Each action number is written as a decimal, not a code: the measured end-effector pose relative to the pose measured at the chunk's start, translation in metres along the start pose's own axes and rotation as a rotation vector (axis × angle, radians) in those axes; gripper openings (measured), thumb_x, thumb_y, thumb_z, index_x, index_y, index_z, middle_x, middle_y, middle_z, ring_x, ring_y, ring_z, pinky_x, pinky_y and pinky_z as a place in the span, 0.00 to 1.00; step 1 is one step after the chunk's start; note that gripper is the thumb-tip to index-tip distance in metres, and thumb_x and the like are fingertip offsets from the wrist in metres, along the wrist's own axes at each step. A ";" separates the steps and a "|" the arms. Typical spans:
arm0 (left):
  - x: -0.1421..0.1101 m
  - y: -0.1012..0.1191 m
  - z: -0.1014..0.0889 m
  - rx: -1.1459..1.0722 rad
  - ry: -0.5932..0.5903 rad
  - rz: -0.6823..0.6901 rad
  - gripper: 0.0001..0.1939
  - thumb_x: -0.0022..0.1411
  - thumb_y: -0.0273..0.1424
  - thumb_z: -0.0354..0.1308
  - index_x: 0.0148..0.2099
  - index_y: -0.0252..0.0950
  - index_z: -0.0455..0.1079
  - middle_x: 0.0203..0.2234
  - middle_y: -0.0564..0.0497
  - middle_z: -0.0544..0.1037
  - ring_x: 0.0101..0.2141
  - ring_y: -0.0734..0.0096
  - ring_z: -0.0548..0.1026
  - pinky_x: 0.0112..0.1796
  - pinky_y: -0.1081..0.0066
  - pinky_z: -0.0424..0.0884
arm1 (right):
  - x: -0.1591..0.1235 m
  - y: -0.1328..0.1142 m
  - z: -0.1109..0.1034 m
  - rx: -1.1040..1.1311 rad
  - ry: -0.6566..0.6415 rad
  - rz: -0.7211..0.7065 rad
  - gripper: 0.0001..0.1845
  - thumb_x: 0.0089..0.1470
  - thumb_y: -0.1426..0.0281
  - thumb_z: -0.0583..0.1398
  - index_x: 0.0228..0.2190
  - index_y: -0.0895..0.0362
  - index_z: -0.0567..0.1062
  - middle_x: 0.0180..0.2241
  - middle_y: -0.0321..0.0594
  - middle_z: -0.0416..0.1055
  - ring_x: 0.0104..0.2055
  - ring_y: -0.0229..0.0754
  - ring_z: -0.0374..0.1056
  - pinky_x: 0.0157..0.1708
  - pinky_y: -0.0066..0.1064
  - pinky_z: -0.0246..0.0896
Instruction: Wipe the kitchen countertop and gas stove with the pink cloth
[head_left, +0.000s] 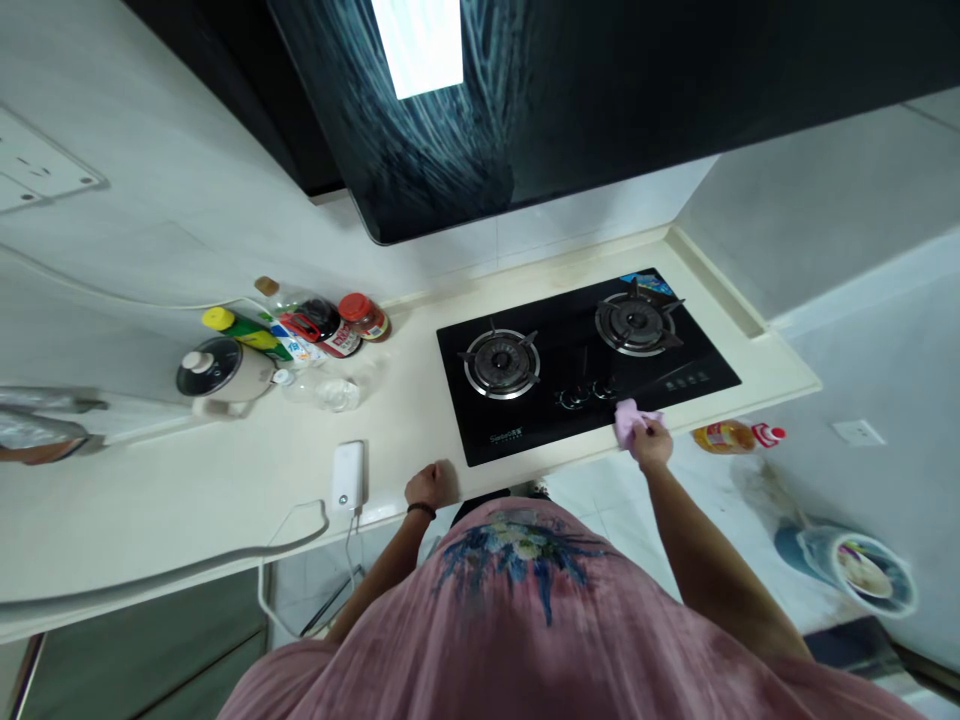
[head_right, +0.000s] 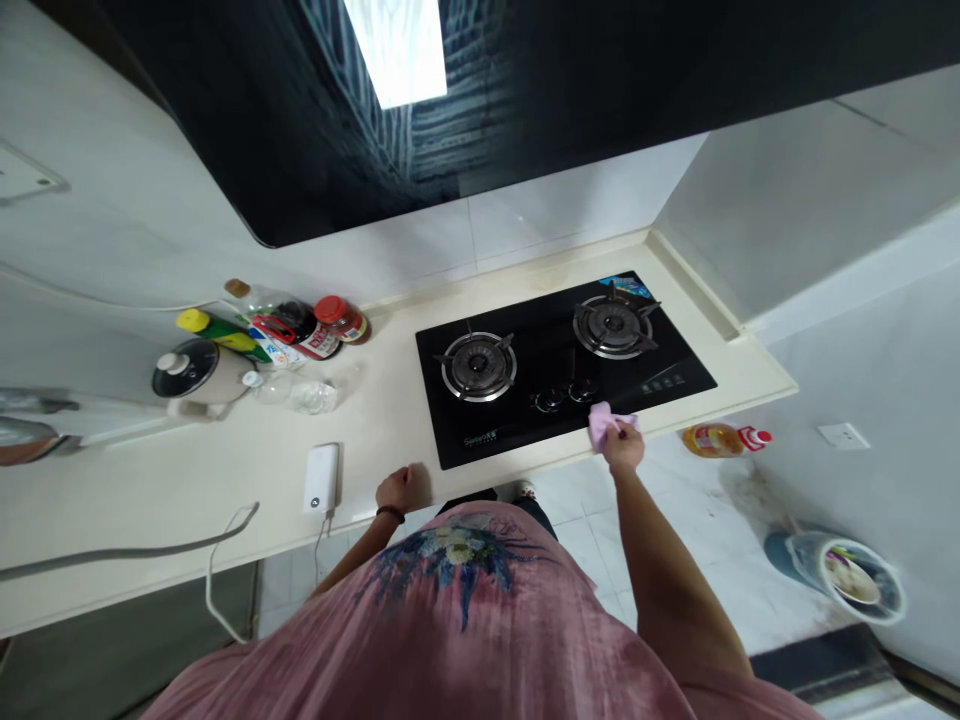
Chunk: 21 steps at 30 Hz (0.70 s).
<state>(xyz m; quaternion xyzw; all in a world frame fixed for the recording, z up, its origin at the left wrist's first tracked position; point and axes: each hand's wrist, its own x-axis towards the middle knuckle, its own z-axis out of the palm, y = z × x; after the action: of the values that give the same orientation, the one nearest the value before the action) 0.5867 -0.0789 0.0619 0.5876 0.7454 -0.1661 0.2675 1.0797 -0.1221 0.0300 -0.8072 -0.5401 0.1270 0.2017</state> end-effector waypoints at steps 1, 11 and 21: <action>0.000 0.000 0.000 0.004 -0.001 -0.002 0.28 0.81 0.43 0.40 0.55 0.44 0.83 0.50 0.41 0.87 0.53 0.51 0.84 0.45 0.65 0.74 | -0.003 -0.006 0.009 0.001 0.019 0.056 0.28 0.72 0.61 0.46 0.51 0.59 0.82 0.46 0.60 0.80 0.50 0.56 0.74 0.55 0.50 0.69; 0.002 0.002 -0.002 0.010 -0.004 -0.005 0.28 0.80 0.43 0.40 0.55 0.42 0.83 0.51 0.40 0.86 0.52 0.51 0.84 0.44 0.65 0.75 | -0.073 -0.117 0.092 0.281 -0.275 -0.243 0.14 0.58 0.68 0.57 0.39 0.52 0.84 0.44 0.47 0.80 0.52 0.53 0.71 0.58 0.47 0.69; 0.003 -0.003 0.004 0.009 0.007 -0.003 0.28 0.80 0.43 0.41 0.55 0.42 0.83 0.51 0.40 0.86 0.53 0.50 0.84 0.46 0.64 0.74 | -0.058 -0.163 0.097 0.239 -0.487 -0.607 0.25 0.63 0.69 0.60 0.61 0.52 0.78 0.73 0.45 0.65 0.77 0.51 0.54 0.77 0.52 0.51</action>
<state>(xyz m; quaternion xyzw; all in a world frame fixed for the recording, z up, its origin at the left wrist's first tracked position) 0.5846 -0.0793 0.0566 0.5885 0.7463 -0.1677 0.2619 0.8826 -0.1031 0.0184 -0.5285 -0.7671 0.3111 0.1885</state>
